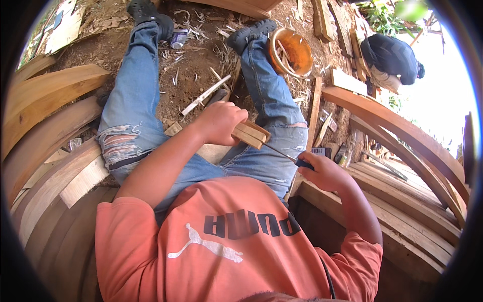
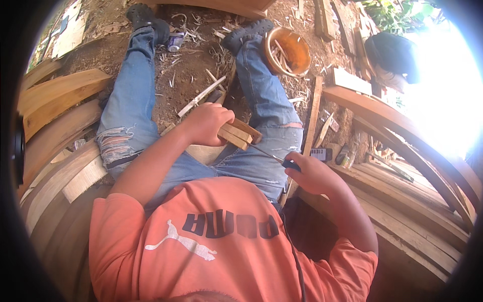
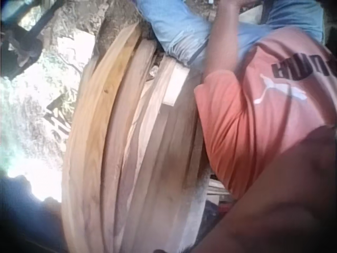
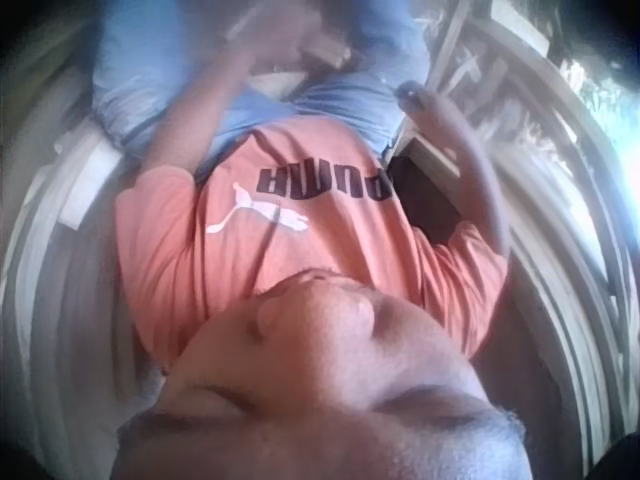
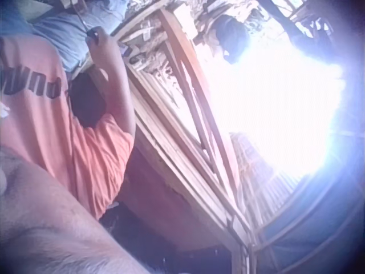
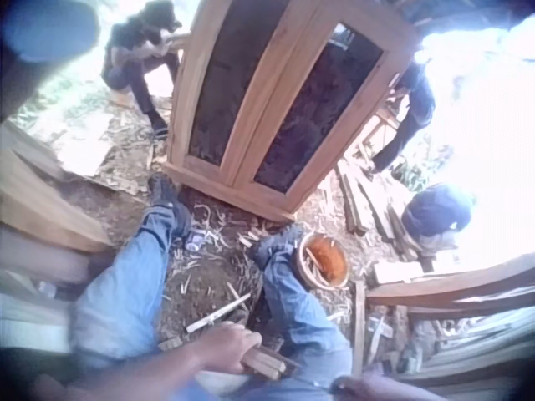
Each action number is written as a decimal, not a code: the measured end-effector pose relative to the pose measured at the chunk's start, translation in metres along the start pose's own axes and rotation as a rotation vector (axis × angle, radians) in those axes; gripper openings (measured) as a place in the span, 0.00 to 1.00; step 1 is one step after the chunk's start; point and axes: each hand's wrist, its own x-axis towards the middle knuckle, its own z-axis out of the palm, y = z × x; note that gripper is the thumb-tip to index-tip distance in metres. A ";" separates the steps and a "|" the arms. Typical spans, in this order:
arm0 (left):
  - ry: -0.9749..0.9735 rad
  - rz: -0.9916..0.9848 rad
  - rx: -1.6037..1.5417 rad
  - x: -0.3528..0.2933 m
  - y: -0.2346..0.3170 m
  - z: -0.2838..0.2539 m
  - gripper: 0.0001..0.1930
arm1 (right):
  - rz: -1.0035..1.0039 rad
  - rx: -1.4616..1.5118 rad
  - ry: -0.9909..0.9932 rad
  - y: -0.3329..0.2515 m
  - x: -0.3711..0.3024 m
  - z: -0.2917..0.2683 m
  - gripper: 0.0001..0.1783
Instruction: The person sits on the ground and uses a hammer to drive nails into small wooden pieces, assembling them into a larger wooden structure. The person repeatedly picks up nails, positions them, and hammers them into place.
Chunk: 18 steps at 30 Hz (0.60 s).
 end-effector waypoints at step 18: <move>-0.831 -0.261 -0.335 -0.043 0.052 0.016 0.40 | -0.026 0.699 -0.136 0.085 -0.051 0.182 0.19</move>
